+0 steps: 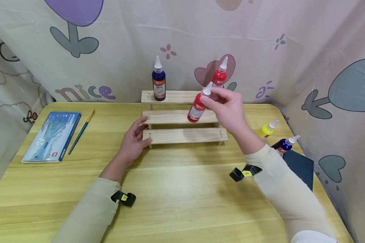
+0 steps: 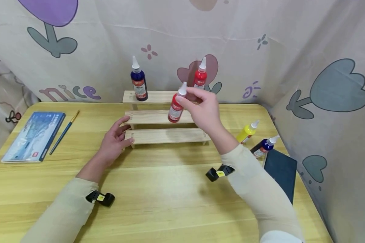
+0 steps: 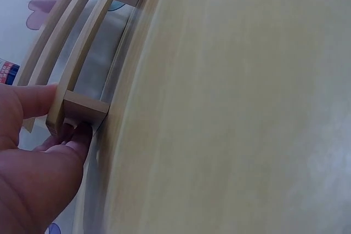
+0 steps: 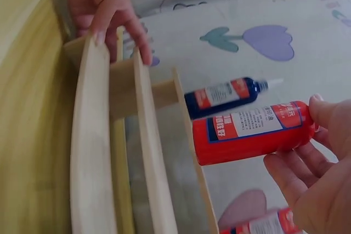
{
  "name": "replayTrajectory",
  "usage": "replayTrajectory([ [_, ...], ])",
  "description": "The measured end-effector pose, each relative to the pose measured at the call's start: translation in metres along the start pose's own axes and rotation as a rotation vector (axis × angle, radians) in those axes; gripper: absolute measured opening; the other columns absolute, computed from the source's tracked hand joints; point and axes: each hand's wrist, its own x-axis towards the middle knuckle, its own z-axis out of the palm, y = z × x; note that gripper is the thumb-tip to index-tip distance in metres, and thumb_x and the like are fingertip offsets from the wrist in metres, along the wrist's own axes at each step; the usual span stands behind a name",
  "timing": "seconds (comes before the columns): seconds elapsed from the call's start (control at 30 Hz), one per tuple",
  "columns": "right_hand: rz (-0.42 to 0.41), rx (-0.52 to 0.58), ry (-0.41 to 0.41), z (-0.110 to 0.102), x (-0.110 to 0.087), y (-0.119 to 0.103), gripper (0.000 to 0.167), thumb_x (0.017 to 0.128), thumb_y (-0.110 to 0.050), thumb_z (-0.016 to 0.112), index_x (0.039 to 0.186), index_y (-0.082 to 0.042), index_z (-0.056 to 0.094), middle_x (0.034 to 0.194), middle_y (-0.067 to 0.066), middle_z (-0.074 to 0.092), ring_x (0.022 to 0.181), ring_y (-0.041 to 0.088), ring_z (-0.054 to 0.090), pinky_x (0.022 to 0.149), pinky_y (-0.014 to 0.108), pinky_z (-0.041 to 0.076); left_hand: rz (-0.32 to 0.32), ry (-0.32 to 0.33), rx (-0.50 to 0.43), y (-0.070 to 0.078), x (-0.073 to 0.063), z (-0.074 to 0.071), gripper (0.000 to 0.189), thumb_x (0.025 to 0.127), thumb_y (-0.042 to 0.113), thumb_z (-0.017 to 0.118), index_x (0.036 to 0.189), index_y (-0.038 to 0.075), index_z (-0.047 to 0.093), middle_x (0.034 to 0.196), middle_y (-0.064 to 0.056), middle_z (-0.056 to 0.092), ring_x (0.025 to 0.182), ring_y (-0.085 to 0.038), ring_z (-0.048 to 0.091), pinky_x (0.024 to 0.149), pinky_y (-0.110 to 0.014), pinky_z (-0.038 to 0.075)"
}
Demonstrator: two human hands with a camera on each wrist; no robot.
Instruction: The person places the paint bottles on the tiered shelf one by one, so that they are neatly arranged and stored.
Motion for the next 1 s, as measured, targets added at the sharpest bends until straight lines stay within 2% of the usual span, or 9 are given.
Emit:
replayTrajectory([
  [0.27,0.005,-0.001,-0.083,0.035,0.022,-0.008,0.026,0.088,-0.013,0.079,0.114,-0.006,0.076,0.094,0.008,0.071,0.084,0.024,0.062,0.076,0.033,0.056,0.001,0.0,0.01,0.001,0.002,0.0,0.082,0.087,-0.024,0.058,0.153,0.02,0.038,0.151,-0.019,0.039,0.137,-0.031,0.041,0.1,-0.029,0.045],
  [0.57,0.019,-0.055,-0.178,0.069,0.036,-0.003,0.028,0.089,-0.017,0.078,0.115,-0.009,0.076,0.1,-0.001,0.073,0.089,0.018,0.064,0.078,0.032,0.055,-0.016,0.01,0.033,-0.001,0.004,-0.001,0.082,0.087,-0.023,0.059,0.153,0.022,0.039,0.151,-0.02,0.038,0.139,-0.032,0.039,0.103,-0.027,0.041],
  [1.0,0.031,-0.072,-0.269,0.098,0.044,0.011,0.028,0.088,-0.014,0.079,0.114,-0.004,0.075,0.102,0.003,0.073,0.09,0.013,0.067,0.081,0.028,0.055,-0.024,0.011,0.053,0.0,0.004,-0.001,0.08,0.089,-0.021,0.06,0.154,0.022,0.038,0.154,-0.014,0.036,0.14,-0.027,0.038,0.104,-0.027,0.04],
])
